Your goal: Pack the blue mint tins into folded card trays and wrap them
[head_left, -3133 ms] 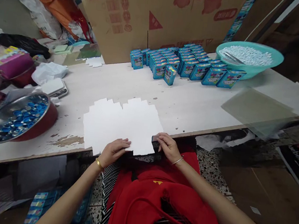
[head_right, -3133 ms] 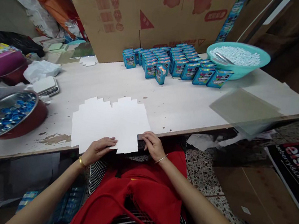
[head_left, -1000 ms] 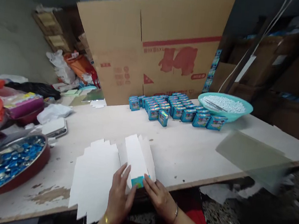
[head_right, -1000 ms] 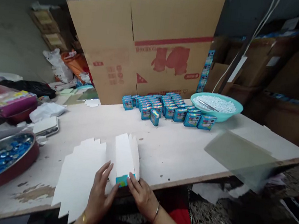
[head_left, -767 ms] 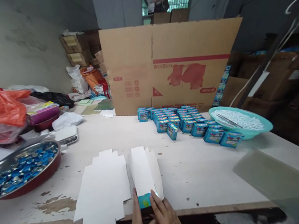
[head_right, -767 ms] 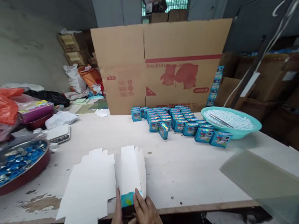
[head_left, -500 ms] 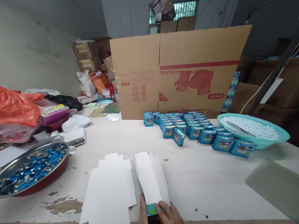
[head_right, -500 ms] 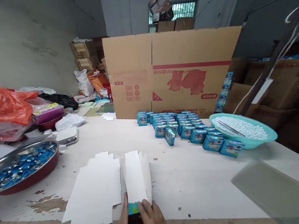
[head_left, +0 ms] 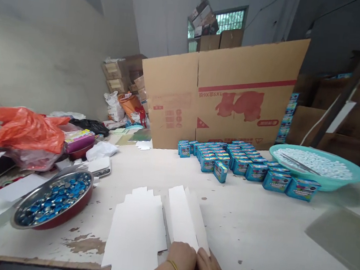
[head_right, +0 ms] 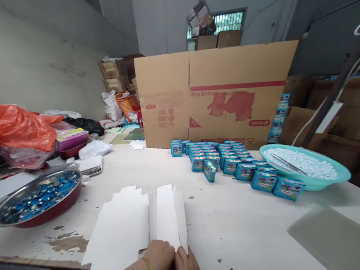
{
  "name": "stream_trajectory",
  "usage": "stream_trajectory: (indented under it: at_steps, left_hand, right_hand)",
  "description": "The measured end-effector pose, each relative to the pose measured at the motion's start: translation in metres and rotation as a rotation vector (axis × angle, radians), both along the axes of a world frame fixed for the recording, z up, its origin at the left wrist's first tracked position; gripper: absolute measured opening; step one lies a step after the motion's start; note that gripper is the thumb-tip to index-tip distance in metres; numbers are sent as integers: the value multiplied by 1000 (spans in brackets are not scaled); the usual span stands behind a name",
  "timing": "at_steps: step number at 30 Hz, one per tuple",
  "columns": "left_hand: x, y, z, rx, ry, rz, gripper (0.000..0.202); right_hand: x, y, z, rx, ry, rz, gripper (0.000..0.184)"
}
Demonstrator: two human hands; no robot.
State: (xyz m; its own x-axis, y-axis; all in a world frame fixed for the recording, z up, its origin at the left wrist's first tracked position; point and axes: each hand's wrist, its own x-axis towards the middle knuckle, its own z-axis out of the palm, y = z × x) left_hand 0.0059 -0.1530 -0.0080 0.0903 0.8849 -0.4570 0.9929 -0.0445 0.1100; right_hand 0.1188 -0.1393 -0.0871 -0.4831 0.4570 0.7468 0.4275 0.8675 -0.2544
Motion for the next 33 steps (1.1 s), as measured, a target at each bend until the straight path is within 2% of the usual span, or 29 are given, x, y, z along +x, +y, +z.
stream_trajectory:
  at_steps: [2, 5, 7, 11, 13, 17, 21, 24, 27, 30, 33]
  left_hand:
    - [-3, 9, 6, -92, 89, 11, 27]
    - [-9, 22, 17, -179, 134, -43, 32]
    - [-13, 29, 24, -242, 109, -52, 26]
    - [-22, 40, 34, -412, -40, -33, 12]
    - [-24, 42, 36, -434, -80, -28, 12]
    - [-21, 37, 36, -378, -42, -22, 10]
    - [-17, 32, 36, -364, 1, -20, 17]
    - [-14, 33, 34, -355, 28, -15, 18]
    - [-11, 36, 32, -322, 56, -13, 16]
    - [-7, 35, 34, -296, 82, -19, 12]
    - [-1, 28, 38, -251, 92, -44, 11]
  right_hand:
    - [0, 0, -4, -39, 40, -26, 26]
    - [-1, -2, -9, -45, 120, -48, 24]
    - [-3, -4, -10, -54, 151, -46, 32]
    - [-4, -9, -8, -158, 156, -34, 58]
    - [-3, -10, -7, -187, 167, -25, 70]
    - [2, -10, -6, -225, 190, -9, 86]
    - [13, -7, 1, -364, 214, -39, 101]
    - [20, 2, 9, -566, 177, 59, 101]
    - [18, 16, 14, -739, 172, 145, 89]
    - [8, 28, 14, -773, 201, 32, 72]
    - [0, 35, 12, -693, 151, -56, 69]
